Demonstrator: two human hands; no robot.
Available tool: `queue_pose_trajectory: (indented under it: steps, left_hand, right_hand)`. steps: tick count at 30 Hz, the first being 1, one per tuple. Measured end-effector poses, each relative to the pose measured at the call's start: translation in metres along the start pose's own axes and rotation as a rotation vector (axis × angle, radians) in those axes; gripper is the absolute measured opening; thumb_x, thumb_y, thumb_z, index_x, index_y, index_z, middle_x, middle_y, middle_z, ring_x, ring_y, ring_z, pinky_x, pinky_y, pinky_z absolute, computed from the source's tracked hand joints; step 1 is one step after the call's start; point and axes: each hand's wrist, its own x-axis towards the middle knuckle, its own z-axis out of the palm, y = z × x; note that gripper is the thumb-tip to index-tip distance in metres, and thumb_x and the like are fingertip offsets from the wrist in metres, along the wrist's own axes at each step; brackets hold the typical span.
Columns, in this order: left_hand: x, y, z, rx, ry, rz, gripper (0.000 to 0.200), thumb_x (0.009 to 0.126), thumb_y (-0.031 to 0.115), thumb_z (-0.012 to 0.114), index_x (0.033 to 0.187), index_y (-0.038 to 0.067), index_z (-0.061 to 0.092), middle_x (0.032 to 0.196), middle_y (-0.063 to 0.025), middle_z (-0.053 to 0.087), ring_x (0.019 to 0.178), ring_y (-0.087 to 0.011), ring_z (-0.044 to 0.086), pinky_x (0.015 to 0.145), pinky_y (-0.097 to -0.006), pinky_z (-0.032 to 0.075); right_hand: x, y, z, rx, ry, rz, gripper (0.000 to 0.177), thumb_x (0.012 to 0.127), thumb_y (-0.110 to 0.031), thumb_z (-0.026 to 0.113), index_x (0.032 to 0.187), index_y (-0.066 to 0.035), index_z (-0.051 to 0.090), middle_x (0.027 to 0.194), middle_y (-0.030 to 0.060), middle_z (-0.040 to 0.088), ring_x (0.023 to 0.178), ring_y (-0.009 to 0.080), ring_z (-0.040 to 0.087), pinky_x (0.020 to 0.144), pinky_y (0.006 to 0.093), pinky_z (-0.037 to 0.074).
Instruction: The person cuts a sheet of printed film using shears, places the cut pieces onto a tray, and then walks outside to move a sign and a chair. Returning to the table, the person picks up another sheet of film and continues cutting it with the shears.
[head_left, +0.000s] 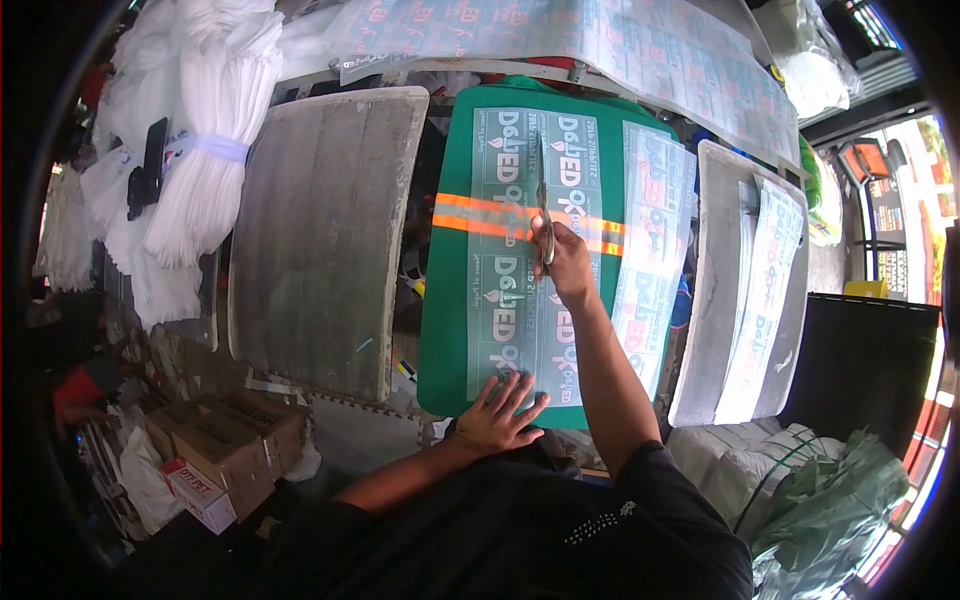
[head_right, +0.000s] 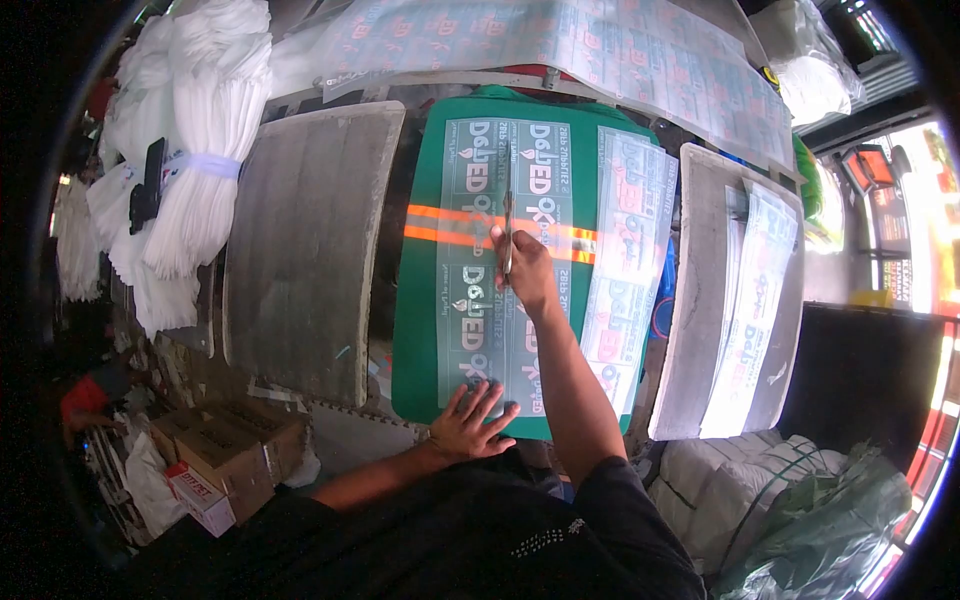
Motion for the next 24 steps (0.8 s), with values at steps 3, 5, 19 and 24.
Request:
queue_pose_trajectory:
  steps: [3,5,19,24]
  left_hand:
    - [0.0,0.0,0.002,-0.014,0.008,-0.004,0.061,0.09,0.061,0.047,0.136,0.022,0.052,0.141,-0.0174,0.048,0.134,-0.0334,0.041,0.112,-0.0525,0.024]
    - [0.0,0.0,0.002,-0.014,0.0,-0.005,0.061,0.089,0.061,0.047,0.136,0.021,0.052,0.14,-0.0175,0.048,0.134,-0.0335,0.042,0.112,-0.0525,0.025]
    - [0.001,-0.002,0.0,-0.048,-0.055,-0.016,0.062,0.089,0.061,0.05,0.136,0.023,0.052,0.141,-0.0174,0.048,0.133,-0.034,0.042,0.108,-0.0528,0.032]
    - [0.002,-0.002,-0.002,-0.028,-0.051,-0.008,0.061,0.088,0.062,0.05,0.135,0.023,0.053,0.14,-0.0166,0.049,0.132,-0.0331,0.043,0.108,-0.0522,0.032]
  right_hand:
    - [0.002,-0.003,0.001,0.014,0.002,0.001,0.05,0.09,-0.05,0.063,0.076,-0.003,0.057,0.059,0.0014,0.049,0.047,0.0102,0.051,0.042,0.0258,0.04]
    - [0.004,-0.005,0.002,0.012,0.003,-0.012,0.051,0.09,-0.051,0.063,0.077,-0.002,0.058,0.06,0.0015,0.05,0.048,0.0102,0.051,0.042,0.0259,0.04]
    - [0.025,0.001,0.0,-0.01,0.007,-0.009,0.046,0.092,-0.049,0.061,0.085,-0.004,0.06,0.063,0.0,0.051,0.048,0.0078,0.051,0.042,0.0232,0.042]
    - [0.03,-0.002,0.001,0.029,-0.002,-0.012,0.047,0.092,-0.049,0.061,0.086,-0.003,0.06,0.063,0.0009,0.051,0.049,0.008,0.05,0.043,0.0242,0.043]
